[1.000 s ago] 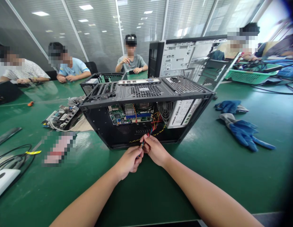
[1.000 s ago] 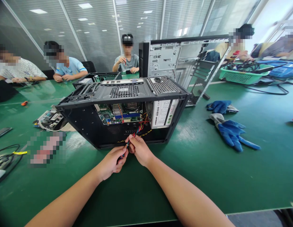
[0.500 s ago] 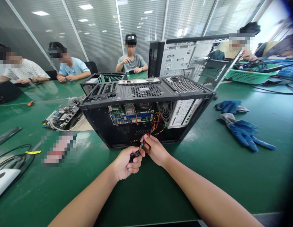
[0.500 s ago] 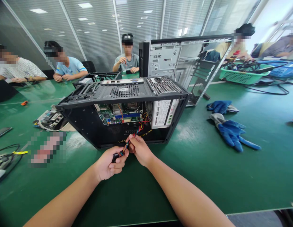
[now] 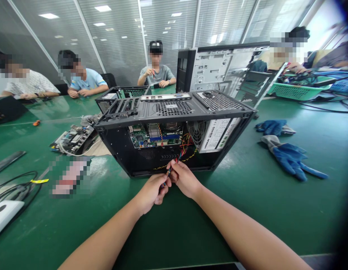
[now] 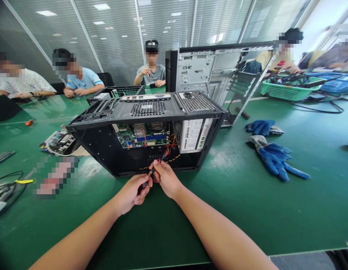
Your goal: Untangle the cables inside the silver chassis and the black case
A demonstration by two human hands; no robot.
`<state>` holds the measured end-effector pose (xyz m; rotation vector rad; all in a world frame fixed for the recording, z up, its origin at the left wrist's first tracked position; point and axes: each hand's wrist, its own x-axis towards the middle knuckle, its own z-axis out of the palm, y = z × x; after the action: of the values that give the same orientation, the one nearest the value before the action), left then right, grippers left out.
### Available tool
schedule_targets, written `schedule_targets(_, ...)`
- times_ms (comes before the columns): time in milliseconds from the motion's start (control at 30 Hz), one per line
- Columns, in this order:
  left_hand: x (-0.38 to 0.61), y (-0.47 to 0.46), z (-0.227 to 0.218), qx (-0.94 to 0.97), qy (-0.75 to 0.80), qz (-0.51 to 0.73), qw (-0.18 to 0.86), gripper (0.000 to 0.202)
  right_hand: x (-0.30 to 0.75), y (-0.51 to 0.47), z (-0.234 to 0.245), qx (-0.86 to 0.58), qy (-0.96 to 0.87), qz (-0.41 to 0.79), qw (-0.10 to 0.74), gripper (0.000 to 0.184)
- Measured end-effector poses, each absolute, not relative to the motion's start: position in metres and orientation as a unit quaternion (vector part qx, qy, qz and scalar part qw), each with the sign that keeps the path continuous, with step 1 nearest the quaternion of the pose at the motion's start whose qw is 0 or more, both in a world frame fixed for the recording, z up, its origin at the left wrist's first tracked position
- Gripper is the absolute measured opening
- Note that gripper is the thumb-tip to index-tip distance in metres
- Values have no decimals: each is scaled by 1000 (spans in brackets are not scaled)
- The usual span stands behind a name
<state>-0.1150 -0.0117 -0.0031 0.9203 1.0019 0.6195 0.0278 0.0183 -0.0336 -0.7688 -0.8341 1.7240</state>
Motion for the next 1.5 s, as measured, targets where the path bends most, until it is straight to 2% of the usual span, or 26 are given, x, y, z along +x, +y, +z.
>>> schedule_targets(133, -120, -9, -4, 383, 421, 261, 780, 28, 28, 18, -33, -323, -345, 714, 516, 35)
schedule_targets(267, -118, -8, -4, 433, 455, 265, 732, 31, 28, 18, -32, -319, -347, 717, 514, 36)
schedule_targets(367, -116, -7, -6, 517, 509, 256, 639, 32, 27, 18, -31, -323, -349, 713, 515, 37)
schedule_targets(533, -116, -9, -10, 710, 526, 263, 387, 26, 26, 17, -31, -335, -356, 698, 523, 39)
schedule_targets(633, -117, -11, -11, 745, 533, 251, 312, 24, 26, 17, -31, -338, -355, 693, 528, 38)
schedule_targets(767, -118, -13, -14, 753, 547, 235, 281, 22, 25, 17, -31, -341, -358, 690, 529, 38)
schedule_targets(1167, -118, -11, -13, 749, 546, 228, 298, 23, 26, 17, -31, -344, -355, 695, 522, 37)
schedule_targets(1333, -121, -12, -17, 755, 566, 211, 254, 17, 26, 18, -33, -334, -358, 697, 524, 37)
schedule_targets(1500, -121, -12, -18, 784, 567, 173, 185, 19, 26, 18, -33, -332, -358, 693, 530, 35)
